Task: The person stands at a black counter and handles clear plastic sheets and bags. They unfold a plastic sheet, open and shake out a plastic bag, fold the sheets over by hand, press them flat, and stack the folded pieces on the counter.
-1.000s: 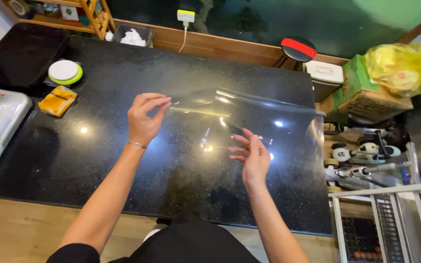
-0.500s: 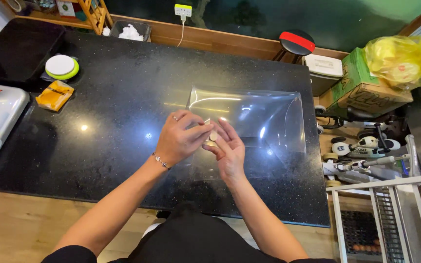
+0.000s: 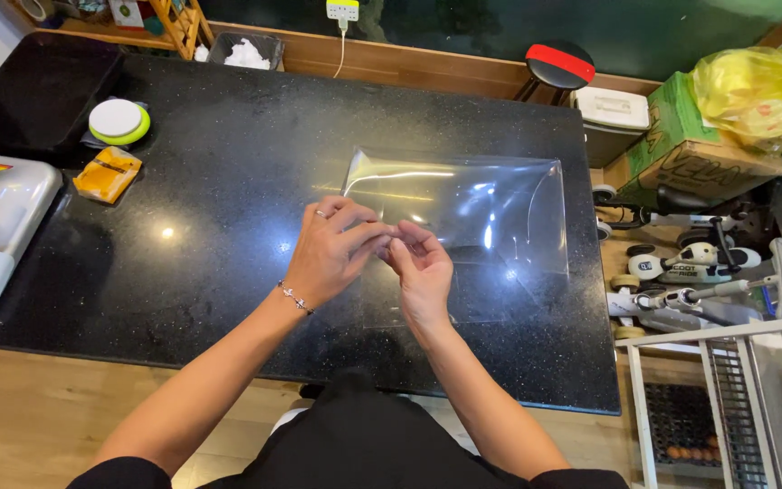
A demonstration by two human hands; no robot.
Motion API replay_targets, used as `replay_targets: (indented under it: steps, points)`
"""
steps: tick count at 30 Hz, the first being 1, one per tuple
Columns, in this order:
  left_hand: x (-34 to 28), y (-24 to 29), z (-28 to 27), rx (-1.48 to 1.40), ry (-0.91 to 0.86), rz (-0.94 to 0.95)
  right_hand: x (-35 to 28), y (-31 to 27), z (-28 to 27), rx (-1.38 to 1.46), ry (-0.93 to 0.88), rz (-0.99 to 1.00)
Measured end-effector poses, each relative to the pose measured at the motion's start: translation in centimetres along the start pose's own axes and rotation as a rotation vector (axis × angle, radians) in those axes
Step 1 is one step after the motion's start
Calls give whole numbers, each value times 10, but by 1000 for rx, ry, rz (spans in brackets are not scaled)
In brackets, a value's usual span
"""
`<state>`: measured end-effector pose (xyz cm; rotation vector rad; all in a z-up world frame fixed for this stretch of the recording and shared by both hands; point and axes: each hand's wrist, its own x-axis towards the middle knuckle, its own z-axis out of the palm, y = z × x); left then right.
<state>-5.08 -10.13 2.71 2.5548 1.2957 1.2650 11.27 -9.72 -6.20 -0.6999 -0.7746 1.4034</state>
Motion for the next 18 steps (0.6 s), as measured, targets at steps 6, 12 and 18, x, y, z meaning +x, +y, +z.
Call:
replay_targets:
  steps: [6,12,18]
  points:
    - [-2,-7,9,42,60,5,12,11,4,-14,63,4]
    - [-1,-10,15,96,105,8,22,3,11,31,86,37]
    - [-5,-14,18,95,123,9,20,-8,14,67,65,121]
